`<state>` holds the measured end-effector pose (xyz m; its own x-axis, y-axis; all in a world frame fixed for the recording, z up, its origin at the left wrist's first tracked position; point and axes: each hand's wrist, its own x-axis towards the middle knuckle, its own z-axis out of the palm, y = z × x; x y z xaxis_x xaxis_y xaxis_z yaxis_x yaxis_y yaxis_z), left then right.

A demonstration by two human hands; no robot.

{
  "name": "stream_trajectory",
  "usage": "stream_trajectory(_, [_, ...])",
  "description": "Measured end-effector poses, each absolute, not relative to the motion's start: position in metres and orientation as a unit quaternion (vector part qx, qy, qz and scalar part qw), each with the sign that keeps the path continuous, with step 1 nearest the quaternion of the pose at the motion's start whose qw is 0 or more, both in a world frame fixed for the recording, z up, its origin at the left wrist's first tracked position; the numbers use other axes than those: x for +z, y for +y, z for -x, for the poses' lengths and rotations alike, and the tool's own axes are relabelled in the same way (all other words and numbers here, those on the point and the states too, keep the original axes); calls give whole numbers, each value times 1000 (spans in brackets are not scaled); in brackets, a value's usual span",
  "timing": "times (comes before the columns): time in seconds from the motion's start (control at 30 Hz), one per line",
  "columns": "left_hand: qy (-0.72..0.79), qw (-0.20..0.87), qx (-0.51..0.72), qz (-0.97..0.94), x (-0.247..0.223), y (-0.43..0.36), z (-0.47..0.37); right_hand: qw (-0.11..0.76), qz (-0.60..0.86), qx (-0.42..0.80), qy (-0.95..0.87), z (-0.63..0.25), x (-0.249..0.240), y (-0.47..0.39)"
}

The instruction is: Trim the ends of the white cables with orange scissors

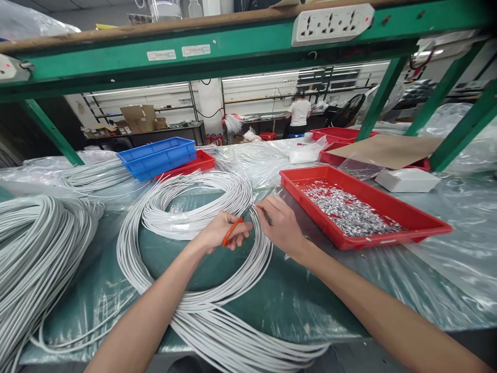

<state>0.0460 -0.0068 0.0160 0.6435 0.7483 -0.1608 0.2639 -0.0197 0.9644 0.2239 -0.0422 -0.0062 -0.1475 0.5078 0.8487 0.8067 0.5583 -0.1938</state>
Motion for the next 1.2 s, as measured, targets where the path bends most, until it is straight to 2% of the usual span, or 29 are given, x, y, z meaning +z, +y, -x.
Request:
stream_trajectory(0.1, [369,579,226,-691,15,-6,-48,518,460,-68,-718,-222,-6,-44])
stream_trajectory(0.2, [366,557,300,-682,14,-5,-50,548,471,50,-690,-220,-6,-46])
stream_trajectory(0.4, [319,537,445,-642,17,-2,-51,532,472,182,-679,-215,-11,-47])
stream_trajectory(0.8, [308,566,402,-651,22,-7,-50,532,433,210,-697,-212,-8,-51])
stream_trajectory(1.03, [246,625,398,-625,18,-4,-49,551,364,393,-640,-216,-6,-46])
stream_trajectory(1.2, [232,642,392,-617,15,-3,-49,551,342,463,-605,-215,-5,-46])
